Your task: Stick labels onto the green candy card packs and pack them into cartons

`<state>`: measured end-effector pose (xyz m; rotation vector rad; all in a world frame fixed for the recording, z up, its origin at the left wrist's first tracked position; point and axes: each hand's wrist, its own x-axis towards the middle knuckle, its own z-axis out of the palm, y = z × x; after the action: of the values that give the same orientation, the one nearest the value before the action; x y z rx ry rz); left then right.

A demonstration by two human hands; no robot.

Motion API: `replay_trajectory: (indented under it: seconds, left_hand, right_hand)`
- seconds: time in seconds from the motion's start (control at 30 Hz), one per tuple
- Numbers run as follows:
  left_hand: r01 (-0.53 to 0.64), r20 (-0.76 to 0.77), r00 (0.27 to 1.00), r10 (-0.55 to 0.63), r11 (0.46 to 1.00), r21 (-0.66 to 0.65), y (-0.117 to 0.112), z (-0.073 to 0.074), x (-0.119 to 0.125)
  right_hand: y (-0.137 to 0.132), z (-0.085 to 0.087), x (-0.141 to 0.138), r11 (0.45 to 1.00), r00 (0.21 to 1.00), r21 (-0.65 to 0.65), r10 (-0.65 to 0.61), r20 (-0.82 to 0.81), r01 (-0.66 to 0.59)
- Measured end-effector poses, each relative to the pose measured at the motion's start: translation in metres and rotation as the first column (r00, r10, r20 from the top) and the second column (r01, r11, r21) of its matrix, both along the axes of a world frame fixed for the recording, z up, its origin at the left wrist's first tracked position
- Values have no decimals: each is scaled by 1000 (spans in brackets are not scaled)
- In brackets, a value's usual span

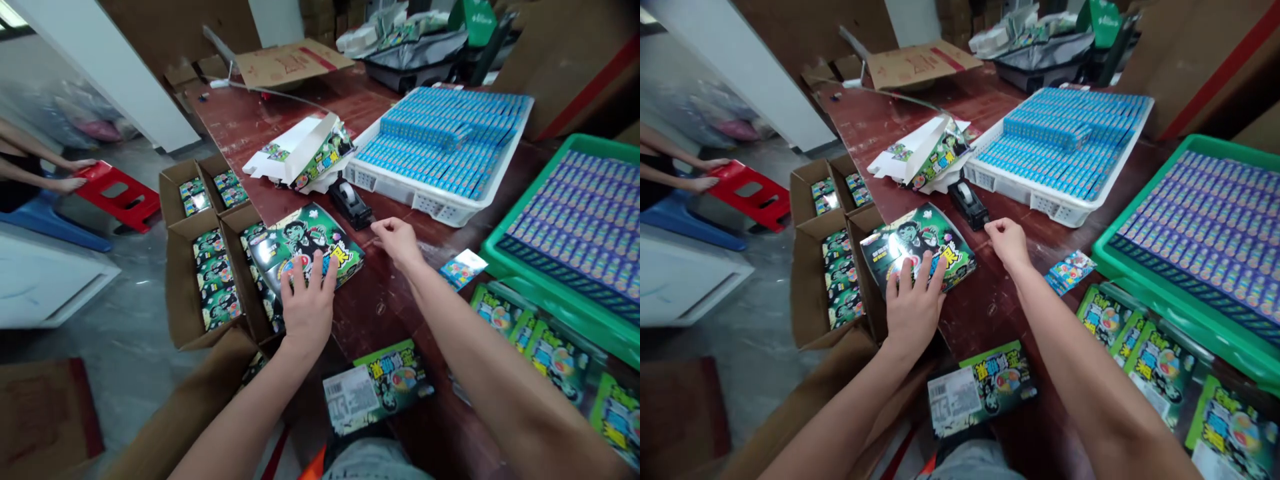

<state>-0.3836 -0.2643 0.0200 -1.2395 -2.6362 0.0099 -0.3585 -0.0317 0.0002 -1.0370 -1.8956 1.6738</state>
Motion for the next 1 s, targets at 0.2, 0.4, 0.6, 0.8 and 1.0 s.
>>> replay_trajectory:
  seconds: [0.2,0.4,0.6,0.8,1.0]
  left_hand:
    - [31,83,996,-24,996,-80,2,12,1]
    - [28,105,994,-23,998,-49,3,20,-2]
    - [-51,71,996,47,997,51,12,14,0]
    - [-49,52,998,45,996,71,15,8,-1]
    - [-1,46,999,-3,996,86,13,8,4]
  right_hand:
    - [-61,-13,84,935,938,-116,320,-135,-336]
    - [-89,-41,64,881,880,-12,470,-71,-472]
    - [-86,-45,47,896,902,111,424,78,-430]
    - [-92,-42,38,920,903,178,281,324,-350]
    - [-88,-30,31,918,844,217,186,503,-331]
